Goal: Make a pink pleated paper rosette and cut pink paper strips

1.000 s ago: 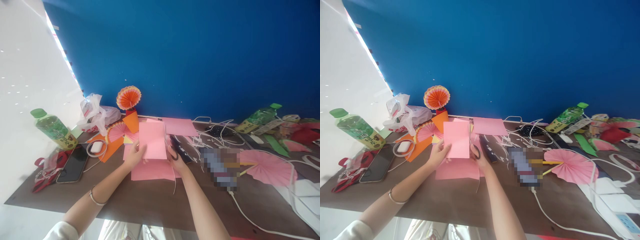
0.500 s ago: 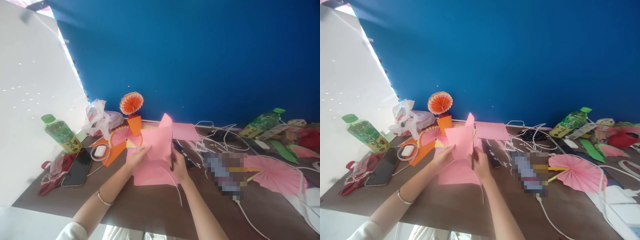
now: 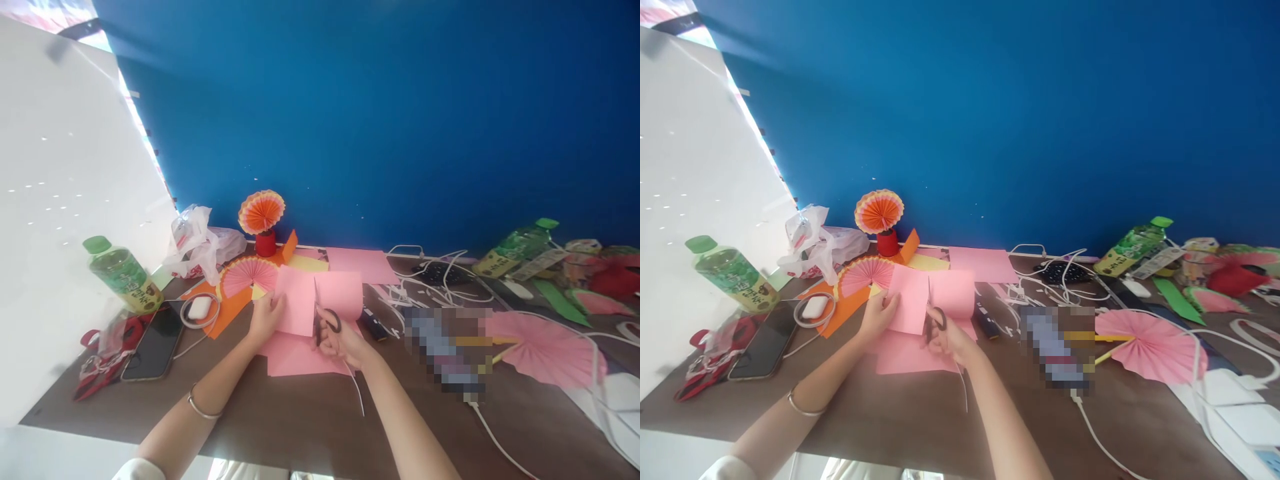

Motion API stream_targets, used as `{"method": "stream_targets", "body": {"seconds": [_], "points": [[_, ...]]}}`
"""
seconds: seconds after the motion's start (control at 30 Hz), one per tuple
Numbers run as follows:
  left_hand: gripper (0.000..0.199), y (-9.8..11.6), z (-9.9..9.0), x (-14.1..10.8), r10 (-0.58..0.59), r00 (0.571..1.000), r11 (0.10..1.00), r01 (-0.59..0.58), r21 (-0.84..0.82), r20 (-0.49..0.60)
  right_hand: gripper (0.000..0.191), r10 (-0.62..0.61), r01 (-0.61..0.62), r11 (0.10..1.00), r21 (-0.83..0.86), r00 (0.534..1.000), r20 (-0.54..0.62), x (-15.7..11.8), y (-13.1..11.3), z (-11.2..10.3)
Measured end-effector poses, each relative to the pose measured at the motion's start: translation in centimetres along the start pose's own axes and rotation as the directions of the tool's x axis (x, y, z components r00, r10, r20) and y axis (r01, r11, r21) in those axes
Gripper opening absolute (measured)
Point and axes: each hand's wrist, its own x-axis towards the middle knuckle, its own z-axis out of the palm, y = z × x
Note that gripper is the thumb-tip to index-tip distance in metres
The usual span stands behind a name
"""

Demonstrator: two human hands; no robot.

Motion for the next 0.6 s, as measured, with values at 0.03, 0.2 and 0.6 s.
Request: {"method": "stream_targets", "body": {"seconds": [0.03,0.2,0.6], "points": [[0.03,0.1,0.0,-0.1,0.03,1.0,0.999,-0.03,0.031,-0.004,0.042,0.008,-0.009,0.999,0.054,1.0,0.022,0.0,-0.1,-0.1],[0.029,1.1,-0.2,-0.7,0.078,0.996,0.997,-0.077,0.027,-0.034,0.04,-0.172,0.18,0.976,0.119,0.983,-0.069,0.6,0.4,0.1],[0.034,2.8,-0.1,-1.7,0.047,0.995,0.997,-0.053,-0.061,-0.085,0.042,-0.425,0.388,0.9,-0.199,0.883,-0.201,1.0,1.4,0.4]]}}
